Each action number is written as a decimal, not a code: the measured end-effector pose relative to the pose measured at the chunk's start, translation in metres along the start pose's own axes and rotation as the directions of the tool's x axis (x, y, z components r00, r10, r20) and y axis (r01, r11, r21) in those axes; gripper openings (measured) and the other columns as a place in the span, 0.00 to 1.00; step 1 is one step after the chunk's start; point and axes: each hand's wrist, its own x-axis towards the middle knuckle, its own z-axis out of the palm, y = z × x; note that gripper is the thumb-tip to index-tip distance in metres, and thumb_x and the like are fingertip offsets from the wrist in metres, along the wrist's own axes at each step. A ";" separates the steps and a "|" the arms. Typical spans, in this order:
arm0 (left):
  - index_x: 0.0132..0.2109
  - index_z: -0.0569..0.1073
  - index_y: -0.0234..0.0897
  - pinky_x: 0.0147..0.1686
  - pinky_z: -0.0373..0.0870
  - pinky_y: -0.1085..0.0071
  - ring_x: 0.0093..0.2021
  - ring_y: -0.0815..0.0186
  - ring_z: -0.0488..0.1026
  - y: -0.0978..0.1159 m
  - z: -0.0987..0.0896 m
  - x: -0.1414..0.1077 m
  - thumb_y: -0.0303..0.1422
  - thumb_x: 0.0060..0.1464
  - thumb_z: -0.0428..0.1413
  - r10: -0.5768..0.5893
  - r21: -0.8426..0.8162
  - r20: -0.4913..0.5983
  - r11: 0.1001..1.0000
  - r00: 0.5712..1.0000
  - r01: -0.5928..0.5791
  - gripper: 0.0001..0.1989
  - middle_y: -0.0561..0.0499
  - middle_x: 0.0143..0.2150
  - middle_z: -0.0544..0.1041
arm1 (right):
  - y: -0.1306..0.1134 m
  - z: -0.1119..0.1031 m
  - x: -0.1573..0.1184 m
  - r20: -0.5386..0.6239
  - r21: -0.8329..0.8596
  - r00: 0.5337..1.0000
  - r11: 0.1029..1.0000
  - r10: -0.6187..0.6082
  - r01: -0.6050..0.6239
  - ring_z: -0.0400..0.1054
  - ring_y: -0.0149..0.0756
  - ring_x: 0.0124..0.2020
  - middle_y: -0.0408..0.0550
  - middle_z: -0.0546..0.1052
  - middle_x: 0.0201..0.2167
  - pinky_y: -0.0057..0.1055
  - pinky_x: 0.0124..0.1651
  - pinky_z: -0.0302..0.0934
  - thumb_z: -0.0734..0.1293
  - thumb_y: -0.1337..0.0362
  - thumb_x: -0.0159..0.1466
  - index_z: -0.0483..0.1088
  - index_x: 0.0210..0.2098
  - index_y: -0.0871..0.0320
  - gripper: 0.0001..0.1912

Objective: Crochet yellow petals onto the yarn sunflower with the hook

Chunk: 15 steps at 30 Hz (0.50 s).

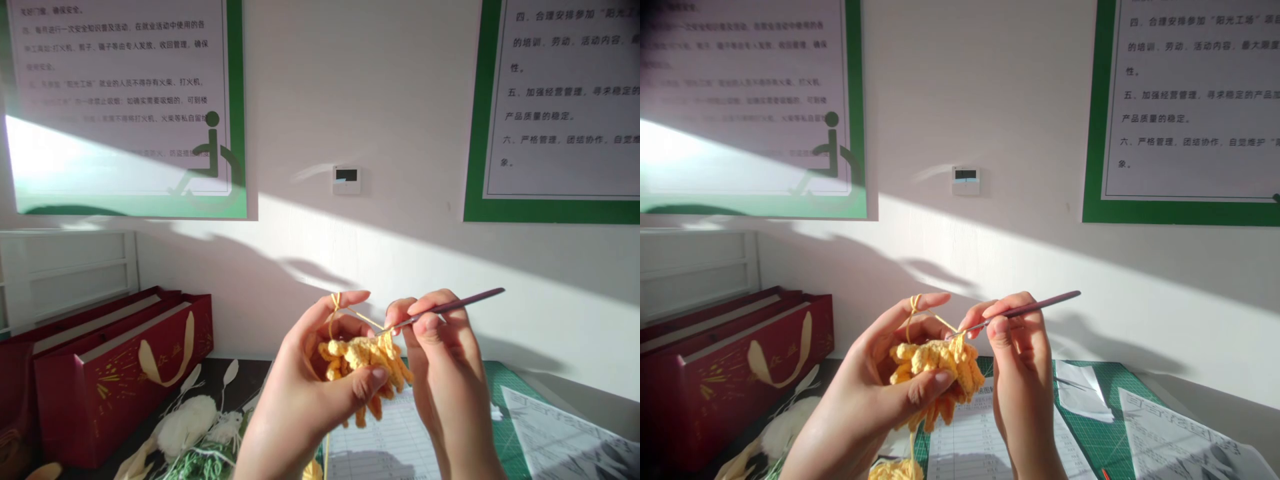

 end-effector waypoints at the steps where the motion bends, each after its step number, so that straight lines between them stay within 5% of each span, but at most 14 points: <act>1: 0.59 0.77 0.42 0.31 0.78 0.70 0.34 0.63 0.80 0.000 0.000 0.000 0.32 0.45 0.76 -0.002 -0.006 -0.002 1.000 1.000 0.002 0.33 0.50 0.42 0.80 | 0.000 -0.001 0.000 0.010 -0.003 1.000 1.000 -0.004 0.004 0.72 0.32 0.36 0.39 0.79 0.32 0.30 0.42 0.63 0.68 0.57 0.72 0.70 0.39 0.49 0.05; 15: 0.56 0.80 0.39 0.35 0.81 0.70 0.35 0.64 0.80 0.001 0.002 -0.001 0.25 0.42 0.76 0.005 -0.070 -0.018 0.998 1.000 -0.006 0.32 0.50 0.39 0.82 | -0.006 -0.012 0.005 0.176 -0.013 0.973 0.988 -0.152 0.156 0.74 0.31 0.36 0.38 0.81 0.32 0.31 0.45 0.64 0.62 0.68 0.75 0.68 0.43 0.50 0.06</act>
